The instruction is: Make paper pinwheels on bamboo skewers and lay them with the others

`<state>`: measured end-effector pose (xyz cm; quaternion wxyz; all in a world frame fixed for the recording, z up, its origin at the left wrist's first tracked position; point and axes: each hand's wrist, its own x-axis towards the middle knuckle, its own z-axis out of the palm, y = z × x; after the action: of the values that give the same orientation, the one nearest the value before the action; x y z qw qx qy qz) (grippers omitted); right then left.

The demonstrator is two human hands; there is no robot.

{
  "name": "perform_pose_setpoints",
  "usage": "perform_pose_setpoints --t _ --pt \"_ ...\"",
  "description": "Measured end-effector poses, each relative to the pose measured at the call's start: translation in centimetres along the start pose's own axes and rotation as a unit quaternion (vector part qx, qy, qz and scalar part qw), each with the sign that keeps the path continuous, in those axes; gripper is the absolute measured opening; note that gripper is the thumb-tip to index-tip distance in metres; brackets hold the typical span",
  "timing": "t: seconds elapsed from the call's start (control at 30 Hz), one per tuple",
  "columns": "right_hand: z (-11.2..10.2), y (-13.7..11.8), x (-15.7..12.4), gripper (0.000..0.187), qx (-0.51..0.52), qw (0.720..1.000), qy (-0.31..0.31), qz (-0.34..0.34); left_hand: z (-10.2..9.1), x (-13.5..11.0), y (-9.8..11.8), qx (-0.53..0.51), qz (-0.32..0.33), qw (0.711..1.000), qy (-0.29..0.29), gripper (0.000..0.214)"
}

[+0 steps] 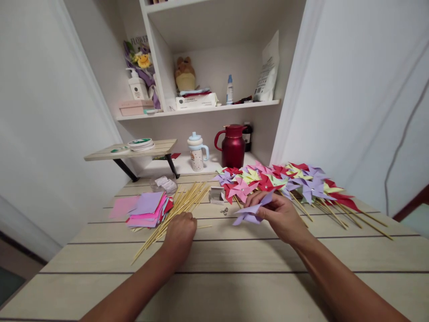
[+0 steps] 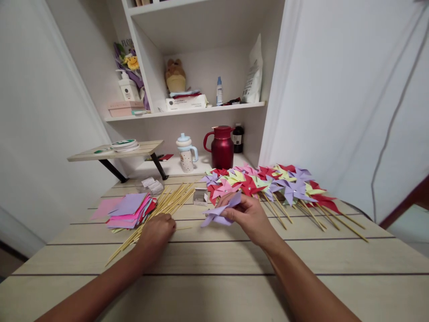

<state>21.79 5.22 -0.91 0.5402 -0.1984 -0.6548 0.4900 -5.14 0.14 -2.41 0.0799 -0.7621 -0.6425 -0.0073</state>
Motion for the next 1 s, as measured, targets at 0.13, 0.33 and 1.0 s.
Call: perform_pose_setpoints --t 0.13,0.33,1.0 --pt "0.1 0.0 -0.1 0.006 0.007 1.000 0.003 0.004 0.3 0.2 0.1 -0.057 -0.009 0.998 0.011 0.026" --pt "0.1 -0.2 -0.1 0.004 0.005 1.000 -0.009 0.017 -0.3 1.2 0.6 -0.201 -0.081 0.975 0.054 0.024" --pt "0.7 0.4 0.1 0.013 0.003 0.996 -0.048 0.069 2.2 6.8 1.5 -0.848 -0.301 0.435 0.012 0.038"
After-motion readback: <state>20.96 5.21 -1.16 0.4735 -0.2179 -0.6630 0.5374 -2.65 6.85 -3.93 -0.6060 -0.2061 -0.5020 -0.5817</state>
